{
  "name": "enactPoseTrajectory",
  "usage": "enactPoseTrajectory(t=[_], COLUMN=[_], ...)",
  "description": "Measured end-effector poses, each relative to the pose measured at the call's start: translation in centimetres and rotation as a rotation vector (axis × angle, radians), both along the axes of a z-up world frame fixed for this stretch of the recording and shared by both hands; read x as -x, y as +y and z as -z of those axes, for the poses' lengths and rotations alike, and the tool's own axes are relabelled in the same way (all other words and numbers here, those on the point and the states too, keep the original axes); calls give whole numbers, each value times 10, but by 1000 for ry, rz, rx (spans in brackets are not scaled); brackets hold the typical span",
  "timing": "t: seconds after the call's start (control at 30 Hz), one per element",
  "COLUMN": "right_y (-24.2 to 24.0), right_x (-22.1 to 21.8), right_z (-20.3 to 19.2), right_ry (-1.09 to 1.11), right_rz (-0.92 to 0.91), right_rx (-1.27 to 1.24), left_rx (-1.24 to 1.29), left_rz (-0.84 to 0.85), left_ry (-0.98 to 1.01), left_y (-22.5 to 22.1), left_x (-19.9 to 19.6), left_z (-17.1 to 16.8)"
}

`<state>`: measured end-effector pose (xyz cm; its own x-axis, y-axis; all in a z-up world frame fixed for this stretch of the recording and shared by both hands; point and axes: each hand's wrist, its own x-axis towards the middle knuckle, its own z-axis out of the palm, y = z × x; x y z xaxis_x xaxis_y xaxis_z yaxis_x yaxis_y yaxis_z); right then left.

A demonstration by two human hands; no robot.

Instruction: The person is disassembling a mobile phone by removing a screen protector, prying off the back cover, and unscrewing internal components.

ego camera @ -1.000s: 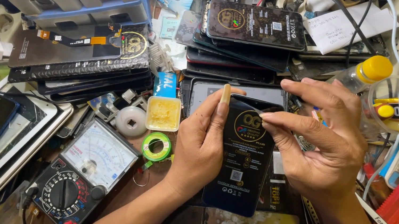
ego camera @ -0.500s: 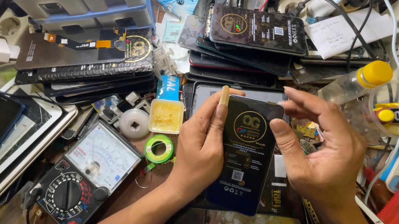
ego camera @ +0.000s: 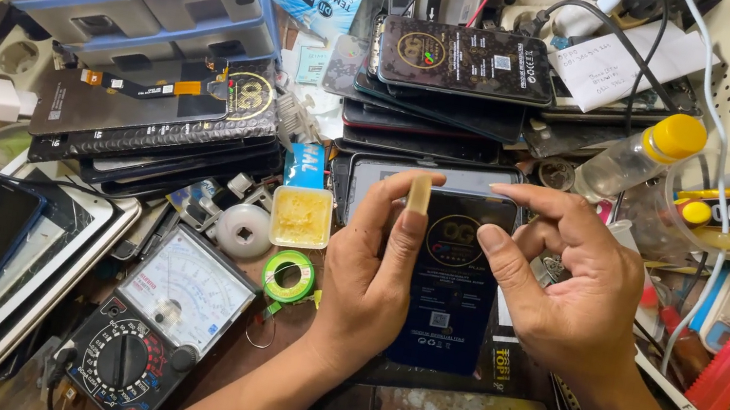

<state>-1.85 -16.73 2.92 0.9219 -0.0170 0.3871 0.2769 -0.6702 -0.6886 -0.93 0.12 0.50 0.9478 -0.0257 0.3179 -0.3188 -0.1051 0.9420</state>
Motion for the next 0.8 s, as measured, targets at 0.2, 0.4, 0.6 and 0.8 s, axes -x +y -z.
enactPoseTrajectory(t=[0.2,0.4,0.6,0.8], right_y=[0,1,0,2], right_x=[5,7,8,7], right_z=[4,6,8,7], right_ry=[-6,-19,-35,-39], right_rz=[34,45,50,44], right_rx=[-76,-101,-56,-72], left_rx=[-26,-31,-14,9], left_rz=[-38,-20,-20,-8], left_ry=[-58,-92,-82,-40], left_y=[-3,-6,-6,-7], left_x=[3,7,7,6], left_z=[5,3,2,3])
